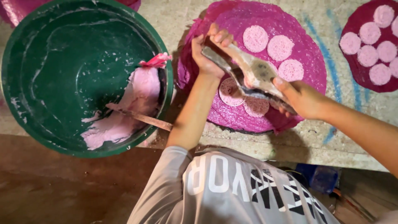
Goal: The person uses a custom tool to scoop pink cotton candy from a green bucket and press it into circular molds on a pink mat. They repeatedly fill the molds, remove the formed circles, and place them on a nearby tray.
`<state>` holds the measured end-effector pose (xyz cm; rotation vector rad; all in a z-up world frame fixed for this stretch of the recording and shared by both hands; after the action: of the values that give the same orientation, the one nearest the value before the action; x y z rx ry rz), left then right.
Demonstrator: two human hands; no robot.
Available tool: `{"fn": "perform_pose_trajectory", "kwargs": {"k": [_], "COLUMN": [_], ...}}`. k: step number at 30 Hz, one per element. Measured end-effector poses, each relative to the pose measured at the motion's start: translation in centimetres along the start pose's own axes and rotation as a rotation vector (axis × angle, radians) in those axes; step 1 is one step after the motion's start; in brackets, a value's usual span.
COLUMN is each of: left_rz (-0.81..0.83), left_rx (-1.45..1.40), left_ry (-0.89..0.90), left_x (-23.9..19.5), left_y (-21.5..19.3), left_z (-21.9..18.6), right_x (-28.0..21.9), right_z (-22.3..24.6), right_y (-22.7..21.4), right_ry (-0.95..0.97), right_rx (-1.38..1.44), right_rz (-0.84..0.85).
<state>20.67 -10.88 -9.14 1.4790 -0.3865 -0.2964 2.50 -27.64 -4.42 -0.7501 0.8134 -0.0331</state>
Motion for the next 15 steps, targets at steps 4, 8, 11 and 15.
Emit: {"fn": "perform_pose_trajectory", "kwargs": {"k": [4, 8, 11, 15], "left_rz": [0.035, 0.019, 0.047, 0.105], "left_rx": [0.023, 0.025, 0.012, 0.214], "left_ry": [-0.028, -0.002, 0.034, 0.052], "left_x": [0.9, 0.2, 0.2, 1.1], "left_y": [0.8, 0.9, 1.0, 1.3], "left_z": [-1.0, -0.9, -0.6, -1.6], "right_x": [0.4, 0.8, 0.9, 0.6], "right_z": [0.5, 0.1, 0.4, 0.5], "right_y": [-0.7, -0.1, -0.2, -0.4], "right_ry": [-0.099, -0.071, -0.114, -0.306], "right_rx": [0.054, 0.027, 0.012, 0.004], "right_rz": [-0.050, -0.008, -0.064, -0.175]}}
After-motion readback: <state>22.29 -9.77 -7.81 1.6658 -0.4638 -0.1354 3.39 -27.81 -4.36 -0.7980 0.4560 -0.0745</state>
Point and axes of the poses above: each hand's wrist, its own x-axis towards the middle knuckle, its own y-axis out of the palm, z = x × y, the point moved 8 cm from there along x, towards the middle knuckle, and after that the axes turned 13 degrees about -z, right-handed, at the moved point
